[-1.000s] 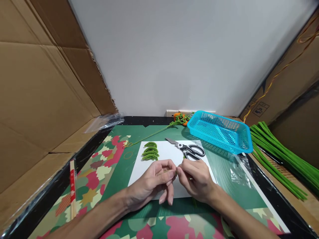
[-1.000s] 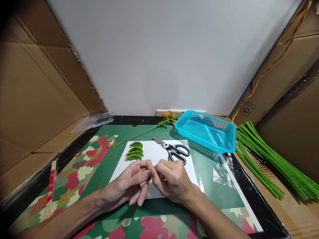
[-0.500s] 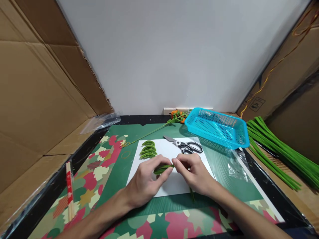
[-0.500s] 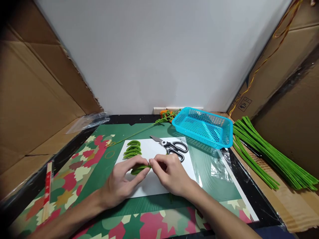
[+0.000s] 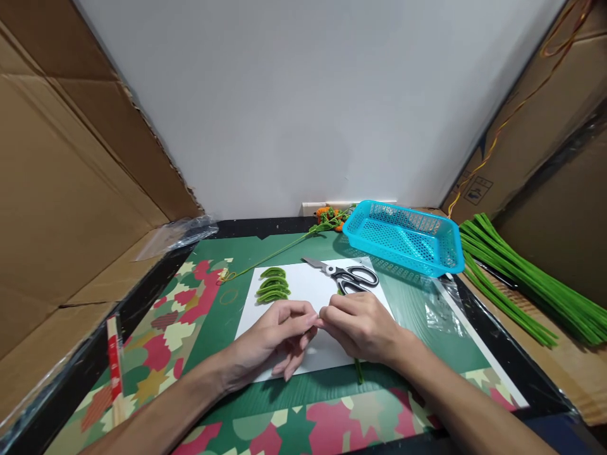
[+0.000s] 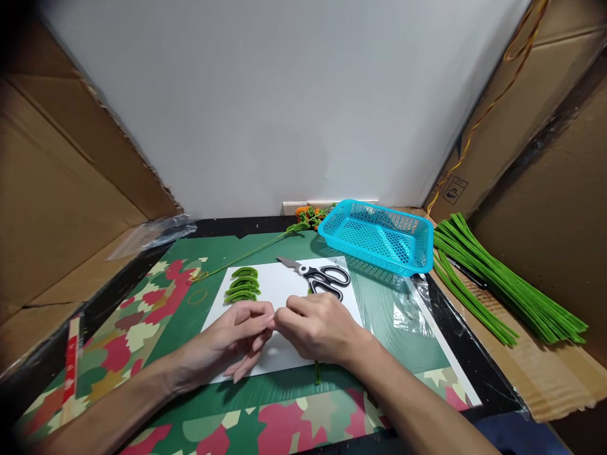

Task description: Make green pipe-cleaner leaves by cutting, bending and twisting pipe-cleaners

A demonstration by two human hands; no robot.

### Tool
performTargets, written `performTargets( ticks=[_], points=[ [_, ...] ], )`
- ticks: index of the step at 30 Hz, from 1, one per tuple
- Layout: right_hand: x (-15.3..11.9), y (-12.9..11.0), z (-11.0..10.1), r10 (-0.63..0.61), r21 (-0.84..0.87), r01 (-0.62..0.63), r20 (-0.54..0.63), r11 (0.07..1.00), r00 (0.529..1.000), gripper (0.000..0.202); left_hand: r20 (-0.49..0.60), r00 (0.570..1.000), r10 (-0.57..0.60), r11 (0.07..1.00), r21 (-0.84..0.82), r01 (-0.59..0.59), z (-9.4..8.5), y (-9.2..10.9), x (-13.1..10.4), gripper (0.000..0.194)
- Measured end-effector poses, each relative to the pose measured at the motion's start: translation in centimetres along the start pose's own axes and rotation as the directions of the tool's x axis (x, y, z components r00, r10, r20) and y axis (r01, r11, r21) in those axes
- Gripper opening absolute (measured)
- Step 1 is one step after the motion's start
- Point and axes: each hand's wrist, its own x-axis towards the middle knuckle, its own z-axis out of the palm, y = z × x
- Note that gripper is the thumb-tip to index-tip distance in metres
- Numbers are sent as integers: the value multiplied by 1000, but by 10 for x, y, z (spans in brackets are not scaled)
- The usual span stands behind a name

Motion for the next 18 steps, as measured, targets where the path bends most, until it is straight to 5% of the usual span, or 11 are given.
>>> performTargets(
  ticks=[3,5,7,9,11,12,14,16,18],
  points=[
    [2,-8,2,171,262,-149,-64,953,983,38,-33,995,98,986,139,-93,1,-2,-3,34],
    [6,-14,6,384,504,-322,-21,801,923,40,-88,962,259,907,365,-211,0,-3,-6,28],
    [11,-17,12,556,706,-488,159,514,816,45,-89,860,502,672,666,-323,-4,-4,-9,18],
    [14,-15,17,593,789,-581,375,200,713,50,55,733,678,344,858,-382,-10,-6,-11,11],
    [16,-12,20,572,775,-631,496,49,653,53,175,673,719,137,913,-384,-15,-7,-11,14],
    [16,-10,20,574,759,-647,497,76,651,53,184,664,724,105,923,-370,-16,-7,-11,15],
    [13,-8,17,583,700,-638,384,321,716,49,93,681,726,189,926,-328,-15,-8,-9,13],
    [8,-7,14,497,548,-516,198,659,845,41,-74,764,640,458,836,-303,-12,-8,-6,17],
    [3,-6,14,337,330,-341,71,880,939,37,-176,893,415,781,573,-250,-9,-8,-2,34]
  ],
)
